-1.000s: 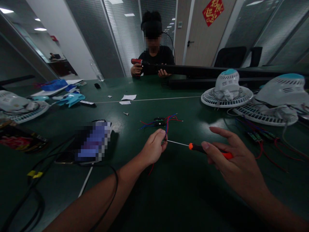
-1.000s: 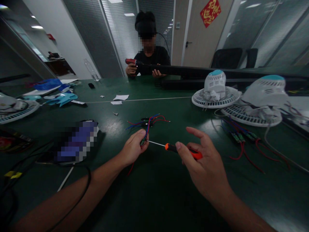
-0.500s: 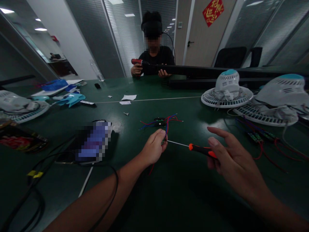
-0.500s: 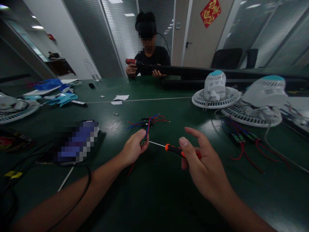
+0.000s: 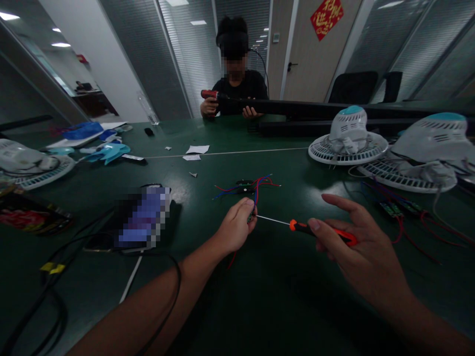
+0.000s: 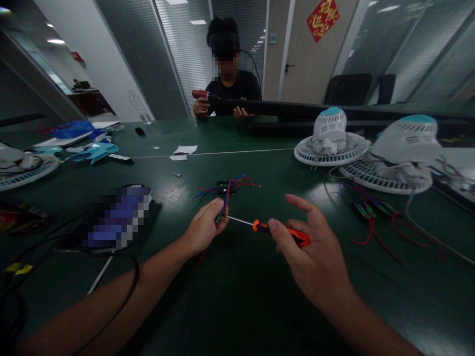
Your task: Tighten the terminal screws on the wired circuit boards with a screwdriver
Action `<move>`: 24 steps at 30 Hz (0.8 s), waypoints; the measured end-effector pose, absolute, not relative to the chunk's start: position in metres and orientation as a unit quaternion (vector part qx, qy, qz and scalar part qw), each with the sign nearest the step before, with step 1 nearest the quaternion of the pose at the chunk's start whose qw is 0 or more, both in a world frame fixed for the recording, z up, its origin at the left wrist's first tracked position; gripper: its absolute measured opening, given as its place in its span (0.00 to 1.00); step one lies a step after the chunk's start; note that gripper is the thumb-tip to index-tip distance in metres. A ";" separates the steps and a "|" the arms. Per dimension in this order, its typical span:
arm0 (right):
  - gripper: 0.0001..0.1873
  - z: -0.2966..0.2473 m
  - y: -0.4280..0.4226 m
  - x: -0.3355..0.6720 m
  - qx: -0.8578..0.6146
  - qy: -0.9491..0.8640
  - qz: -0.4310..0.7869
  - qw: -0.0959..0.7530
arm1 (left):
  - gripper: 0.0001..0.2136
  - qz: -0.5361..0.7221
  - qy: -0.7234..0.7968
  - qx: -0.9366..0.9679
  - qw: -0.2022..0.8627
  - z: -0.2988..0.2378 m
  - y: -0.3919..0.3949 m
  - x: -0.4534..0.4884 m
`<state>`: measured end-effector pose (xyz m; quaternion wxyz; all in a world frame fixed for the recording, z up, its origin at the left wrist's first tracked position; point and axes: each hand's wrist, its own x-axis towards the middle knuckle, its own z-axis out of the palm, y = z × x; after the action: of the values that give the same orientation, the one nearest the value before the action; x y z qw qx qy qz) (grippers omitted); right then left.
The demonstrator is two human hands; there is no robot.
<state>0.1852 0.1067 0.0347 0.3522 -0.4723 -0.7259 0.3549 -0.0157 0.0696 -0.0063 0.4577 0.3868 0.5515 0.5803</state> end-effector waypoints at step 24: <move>0.32 0.035 0.108 0.186 -0.472 -0.736 0.343 0.345 | 0.13 0.580 0.551 0.388 0.457 -0.006 0.070 -0.016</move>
<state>0.1855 0.1076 0.0349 0.3453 -0.4716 -0.7355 0.3426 -0.0156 0.0697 -0.0058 0.4572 0.3878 0.5514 0.5802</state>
